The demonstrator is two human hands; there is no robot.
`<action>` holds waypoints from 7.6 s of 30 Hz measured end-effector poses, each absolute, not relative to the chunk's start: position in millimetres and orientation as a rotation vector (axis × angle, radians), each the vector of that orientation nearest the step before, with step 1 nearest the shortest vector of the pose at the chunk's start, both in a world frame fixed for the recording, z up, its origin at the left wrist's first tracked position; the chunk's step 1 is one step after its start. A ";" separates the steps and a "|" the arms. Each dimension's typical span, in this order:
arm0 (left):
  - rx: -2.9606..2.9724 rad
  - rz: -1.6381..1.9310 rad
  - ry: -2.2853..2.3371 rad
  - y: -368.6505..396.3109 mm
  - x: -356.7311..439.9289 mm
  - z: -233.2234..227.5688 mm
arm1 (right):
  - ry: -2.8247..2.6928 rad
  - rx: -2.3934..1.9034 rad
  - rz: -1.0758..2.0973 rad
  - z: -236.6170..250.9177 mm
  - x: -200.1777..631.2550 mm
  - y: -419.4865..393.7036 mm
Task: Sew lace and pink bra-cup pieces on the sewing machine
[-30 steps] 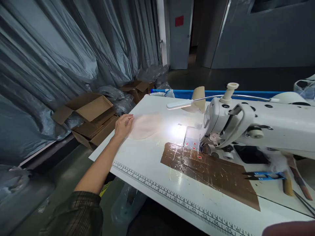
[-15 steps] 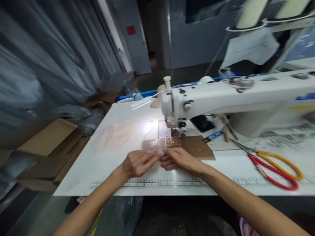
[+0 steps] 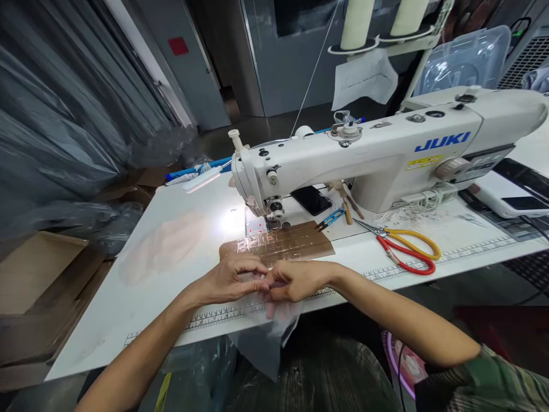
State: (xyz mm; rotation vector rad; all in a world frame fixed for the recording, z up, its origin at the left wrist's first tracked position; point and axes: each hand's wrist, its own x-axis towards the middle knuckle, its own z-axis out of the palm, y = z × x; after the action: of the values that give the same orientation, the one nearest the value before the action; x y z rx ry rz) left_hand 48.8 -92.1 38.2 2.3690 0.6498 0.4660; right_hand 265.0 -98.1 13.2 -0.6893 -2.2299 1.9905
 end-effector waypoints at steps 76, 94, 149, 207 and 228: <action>1.475 0.785 1.510 -68.2 34.2 0.7 | -2.493 -0.831 0.484 -28.9 282.7 -35.5; 1.523 0.745 1.577 -72.0 36.4 2.2 | -2.451 -0.784 0.428 -36.0 283.8 -39.0; 2.967 0.189 1.035 -5.1 41.4 -6.8 | -2.402 -0.902 0.408 -31.3 280.4 -50.8; 3.101 0.282 0.939 -15.1 46.6 -10.9 | -2.434 -1.007 0.313 -32.6 277.1 -58.0; 3.115 0.477 1.206 -10.1 48.1 -12.7 | -2.258 -1.105 0.433 -30.1 277.8 -54.0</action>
State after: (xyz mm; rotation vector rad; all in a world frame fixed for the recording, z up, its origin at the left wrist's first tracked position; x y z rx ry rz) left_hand 48.1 -10.1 -12.7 3.1152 1.2058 0.4770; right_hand 277.8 -54.0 -30.1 -1.1053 -2.2582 0.4332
